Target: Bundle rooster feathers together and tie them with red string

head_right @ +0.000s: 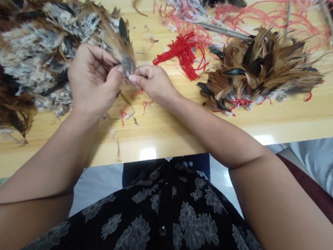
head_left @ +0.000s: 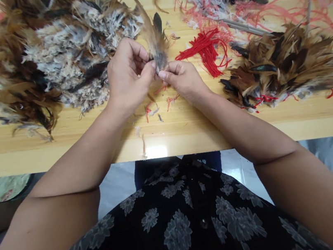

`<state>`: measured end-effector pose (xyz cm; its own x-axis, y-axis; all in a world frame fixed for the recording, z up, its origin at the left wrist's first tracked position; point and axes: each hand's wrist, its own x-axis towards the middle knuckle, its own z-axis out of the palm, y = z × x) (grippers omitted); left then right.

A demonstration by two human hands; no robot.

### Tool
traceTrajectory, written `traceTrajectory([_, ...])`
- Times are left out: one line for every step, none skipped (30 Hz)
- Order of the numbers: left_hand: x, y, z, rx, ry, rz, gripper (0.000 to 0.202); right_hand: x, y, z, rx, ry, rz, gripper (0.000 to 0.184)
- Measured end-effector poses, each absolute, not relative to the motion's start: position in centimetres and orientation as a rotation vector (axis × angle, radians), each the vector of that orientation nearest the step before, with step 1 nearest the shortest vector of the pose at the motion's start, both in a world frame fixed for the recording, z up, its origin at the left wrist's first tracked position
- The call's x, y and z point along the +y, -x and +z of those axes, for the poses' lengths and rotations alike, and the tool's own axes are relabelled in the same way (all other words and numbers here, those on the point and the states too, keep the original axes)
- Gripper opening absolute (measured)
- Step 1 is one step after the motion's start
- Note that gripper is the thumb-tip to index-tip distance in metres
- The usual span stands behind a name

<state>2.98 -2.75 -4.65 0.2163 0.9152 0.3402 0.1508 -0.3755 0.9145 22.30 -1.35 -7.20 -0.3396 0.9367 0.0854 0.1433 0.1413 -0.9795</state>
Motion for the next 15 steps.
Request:
traceTrajectory([-3.03,-3.2,-4.37,1.054,-1.717,1.293,0.037,-1.37,-22.27,-7.09,-1.627,1.073,1.28,0.048])
traceTrajectory([-3.27,-3.4,-4.14,1.104,-1.731,1.378,0.037,-1.39,-22.25,-7.0,-1.622,1.082,1.279,0.047])
traceTrajectory([-3.47,-3.58,-3.98,1.144,-1.745,1.446,0.036,-1.42,-22.25,-6.91,-1.623,1.088,1.277,0.048])
traceTrajectory([-3.61,-3.73,-3.88,1.163,-1.759,1.455,0.035,-1.45,-22.25,-6.85,-1.627,1.092,1.274,0.048])
traceTrajectory([-3.69,-3.83,-3.84,1.172,-1.766,1.448,0.035,-1.47,-22.25,-6.79,-1.633,1.092,1.271,0.048])
traceTrajectory([-3.73,-3.9,-3.84,1.173,-1.768,1.439,0.034,-1.5,-22.25,-6.74,-1.638,1.09,1.27,0.049])
traceTrajectory([-3.75,-3.94,-3.86,1.165,-1.764,1.431,0.034,-1.53,-22.25,-6.69,-1.644,1.087,1.272,0.049])
traceTrajectory([-3.73,-3.95,-3.9,1.146,-1.754,1.424,0.033,-1.55,-22.24,-6.63,-1.647,1.082,1.276,0.048])
traceTrajectory([-3.71,-3.94,-3.94,1.119,-1.739,1.419,0.033,-1.57,-22.24,-6.57,-1.647,1.074,1.284,0.048])
traceTrajectory([-3.66,-3.92,-3.97,1.086,-1.722,1.418,0.034,-1.59,-22.23,-6.49,-1.645,1.067,1.293,0.047])
traceTrajectory([-3.6,-3.9,-4.0,1.054,-1.705,1.419,0.035,-1.61,-22.23,-6.41,-1.641,1.06,1.303,0.046])
traceTrajectory([-3.52,-3.86,-4.04,1.025,-1.688,1.418,0.036,-1.62,-22.24,-6.34,-1.637,1.055,1.311,0.045])
traceTrajectory([-3.4,-3.79,-4.11,0.998,-1.673,1.419,0.038,-1.64,-22.26,-6.29,-1.632,1.052,1.315,0.043])
traceTrajectory([-3.24,-3.69,-4.23,0.971,-1.66,1.419,0.04,-1.65,-22.3,-6.26,-1.63,1.052,1.316,0.042])
traceTrajectory([-3.04,-3.55,-4.4,0.944,-1.647,1.418,0.042,-1.67,-22.34,-6.26,-1.63,1.054,1.313,0.04])
